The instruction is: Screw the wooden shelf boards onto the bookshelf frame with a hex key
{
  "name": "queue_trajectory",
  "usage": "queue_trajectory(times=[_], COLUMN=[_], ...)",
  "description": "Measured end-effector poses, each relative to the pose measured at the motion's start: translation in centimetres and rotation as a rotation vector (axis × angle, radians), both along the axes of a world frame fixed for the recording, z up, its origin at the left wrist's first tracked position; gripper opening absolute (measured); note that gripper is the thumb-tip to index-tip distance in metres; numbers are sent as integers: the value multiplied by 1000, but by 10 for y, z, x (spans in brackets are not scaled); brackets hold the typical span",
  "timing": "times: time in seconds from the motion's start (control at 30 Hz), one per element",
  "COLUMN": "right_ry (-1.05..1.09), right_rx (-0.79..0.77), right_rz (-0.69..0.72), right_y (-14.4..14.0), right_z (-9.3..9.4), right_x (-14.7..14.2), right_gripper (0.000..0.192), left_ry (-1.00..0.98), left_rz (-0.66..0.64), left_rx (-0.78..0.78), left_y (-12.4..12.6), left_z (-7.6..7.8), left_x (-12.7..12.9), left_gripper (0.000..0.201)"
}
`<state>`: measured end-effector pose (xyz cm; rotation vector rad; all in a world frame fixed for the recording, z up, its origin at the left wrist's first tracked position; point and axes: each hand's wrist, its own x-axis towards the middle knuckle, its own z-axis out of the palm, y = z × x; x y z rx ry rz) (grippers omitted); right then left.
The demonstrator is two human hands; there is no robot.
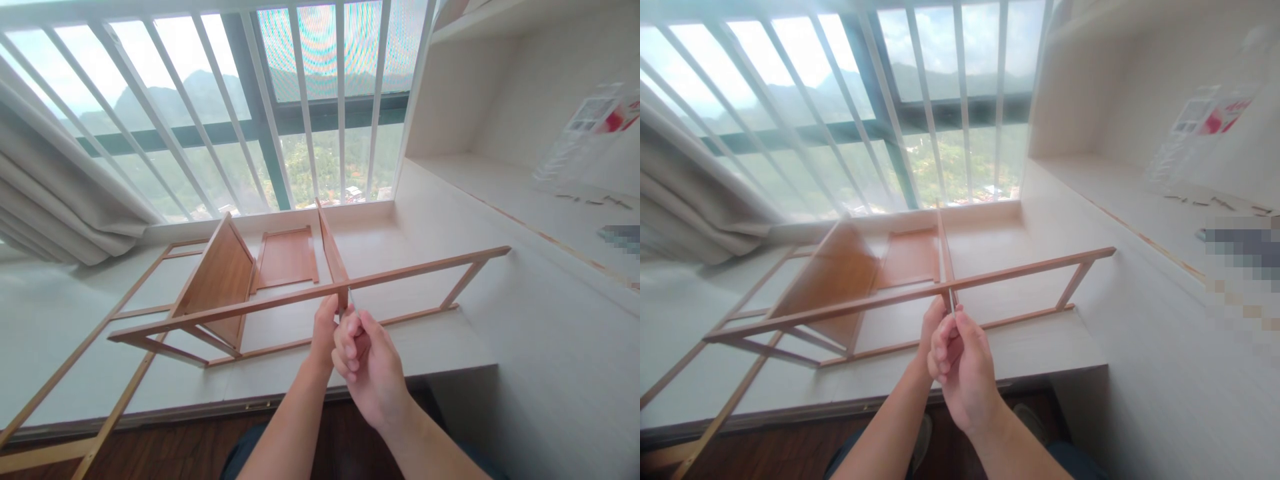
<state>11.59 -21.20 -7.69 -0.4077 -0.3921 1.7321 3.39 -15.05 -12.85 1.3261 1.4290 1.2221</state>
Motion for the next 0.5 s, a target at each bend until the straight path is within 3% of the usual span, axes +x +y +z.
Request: queue_trajectory(times=[0.1, 0.23, 0.5], right_ry=[5, -42, -181], right_rx=[12, 32, 83], right_rz=[7, 8, -23], right_y=[0, 1, -3], right_z=[-2, -2, -4], right_x=[2, 4, 3], right_gripper=[34, 38, 40], left_ry=[90, 143, 163], left_rz=[-41, 1, 14], left_rx=[99, 228, 225], left_y=[2, 2, -2], left_z=[-4, -6, -6], left_x=[0, 1, 1], left_gripper=[31, 32, 32])
